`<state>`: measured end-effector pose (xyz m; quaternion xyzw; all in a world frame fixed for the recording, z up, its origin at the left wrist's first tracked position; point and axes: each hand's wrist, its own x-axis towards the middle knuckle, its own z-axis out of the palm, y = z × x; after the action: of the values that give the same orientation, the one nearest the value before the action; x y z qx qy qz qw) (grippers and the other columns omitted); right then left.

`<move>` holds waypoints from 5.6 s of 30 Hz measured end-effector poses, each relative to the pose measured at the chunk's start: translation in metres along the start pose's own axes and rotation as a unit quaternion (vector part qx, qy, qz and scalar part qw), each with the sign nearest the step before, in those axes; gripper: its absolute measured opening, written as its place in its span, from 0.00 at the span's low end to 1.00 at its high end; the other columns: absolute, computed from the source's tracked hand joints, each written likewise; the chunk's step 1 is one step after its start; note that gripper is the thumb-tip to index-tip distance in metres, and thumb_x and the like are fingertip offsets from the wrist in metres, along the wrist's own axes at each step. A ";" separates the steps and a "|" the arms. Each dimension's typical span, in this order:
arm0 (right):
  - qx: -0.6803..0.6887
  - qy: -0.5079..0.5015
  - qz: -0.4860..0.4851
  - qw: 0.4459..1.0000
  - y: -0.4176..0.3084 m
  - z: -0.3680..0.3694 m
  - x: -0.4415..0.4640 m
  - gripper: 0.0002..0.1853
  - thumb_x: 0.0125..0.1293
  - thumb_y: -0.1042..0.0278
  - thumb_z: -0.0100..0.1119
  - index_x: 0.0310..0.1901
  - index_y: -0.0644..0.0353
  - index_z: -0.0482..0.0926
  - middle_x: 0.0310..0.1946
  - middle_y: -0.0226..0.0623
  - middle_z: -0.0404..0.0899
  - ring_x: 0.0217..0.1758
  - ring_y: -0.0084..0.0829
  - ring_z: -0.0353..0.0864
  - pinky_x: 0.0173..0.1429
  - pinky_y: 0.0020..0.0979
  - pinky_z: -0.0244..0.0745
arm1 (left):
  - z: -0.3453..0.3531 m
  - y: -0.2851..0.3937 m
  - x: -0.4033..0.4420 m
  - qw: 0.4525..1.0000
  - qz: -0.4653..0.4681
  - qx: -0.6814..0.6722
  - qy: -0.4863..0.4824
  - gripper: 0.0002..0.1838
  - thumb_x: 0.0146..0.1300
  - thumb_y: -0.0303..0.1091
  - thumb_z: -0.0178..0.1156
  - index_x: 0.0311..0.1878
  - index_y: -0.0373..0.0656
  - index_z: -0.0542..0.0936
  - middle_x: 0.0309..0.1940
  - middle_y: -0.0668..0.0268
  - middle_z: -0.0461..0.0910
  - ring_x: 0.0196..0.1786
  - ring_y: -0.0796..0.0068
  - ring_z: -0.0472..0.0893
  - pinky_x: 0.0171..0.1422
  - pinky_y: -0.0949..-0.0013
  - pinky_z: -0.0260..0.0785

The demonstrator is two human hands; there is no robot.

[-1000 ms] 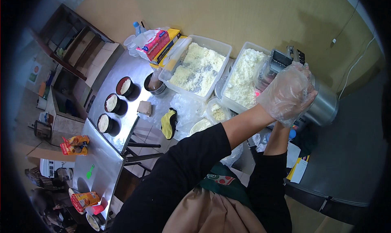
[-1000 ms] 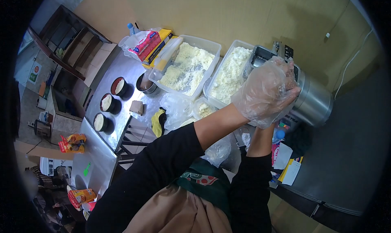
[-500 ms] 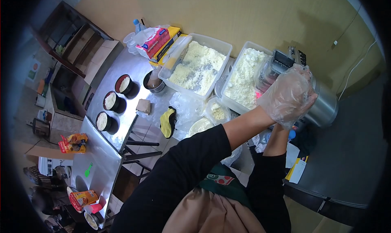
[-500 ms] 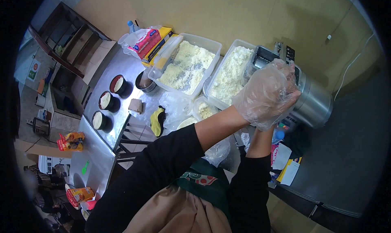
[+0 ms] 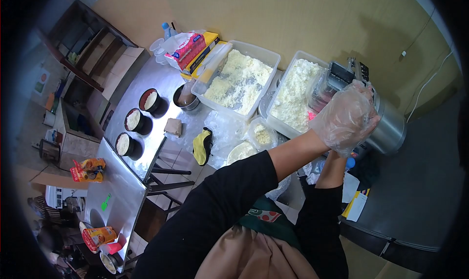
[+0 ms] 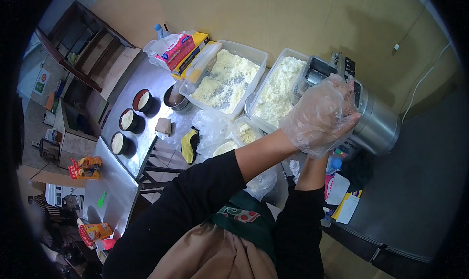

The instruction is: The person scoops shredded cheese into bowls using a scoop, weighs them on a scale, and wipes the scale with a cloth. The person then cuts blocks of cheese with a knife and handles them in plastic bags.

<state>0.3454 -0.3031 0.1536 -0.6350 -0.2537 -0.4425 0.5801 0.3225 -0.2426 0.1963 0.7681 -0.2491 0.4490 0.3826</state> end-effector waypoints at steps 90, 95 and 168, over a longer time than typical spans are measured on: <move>-0.426 -0.314 0.042 0.847 0.190 -0.051 0.372 0.27 0.68 0.55 0.43 0.66 0.59 0.61 0.62 0.45 0.67 0.67 0.37 0.63 0.68 0.34 0.57 | -0.459 -0.155 -0.399 0.545 -0.703 -0.159 0.429 0.33 0.64 0.50 0.56 0.66 0.41 0.62 0.63 0.60 0.66 0.58 0.64 0.69 0.59 0.64 0.62; -0.507 -0.384 0.008 0.772 0.221 -0.037 0.386 0.30 0.67 0.57 0.48 0.68 0.57 0.57 0.62 0.42 0.64 0.61 0.38 0.69 0.58 0.37 0.66 | -0.490 -0.208 -0.426 0.485 -0.668 -0.213 0.522 0.33 0.63 0.49 0.56 0.67 0.47 0.58 0.64 0.58 0.59 0.55 0.59 0.71 0.52 0.62 0.67; -0.515 -0.506 0.297 0.625 0.142 0.320 -0.176 0.20 0.66 0.55 0.39 0.46 0.61 0.75 0.41 0.56 0.78 0.48 0.52 0.77 0.53 0.46 0.70 | -0.457 -0.159 -0.371 0.848 -0.462 0.248 0.071 0.23 0.57 0.27 0.58 0.56 0.42 0.65 0.52 0.57 0.69 0.54 0.58 0.70 0.59 0.59 0.61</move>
<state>0.4651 0.0106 -0.0495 -0.9949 -0.0358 0.0865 0.0387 0.0346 0.2358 -0.0492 0.8297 0.2822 0.3203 0.3597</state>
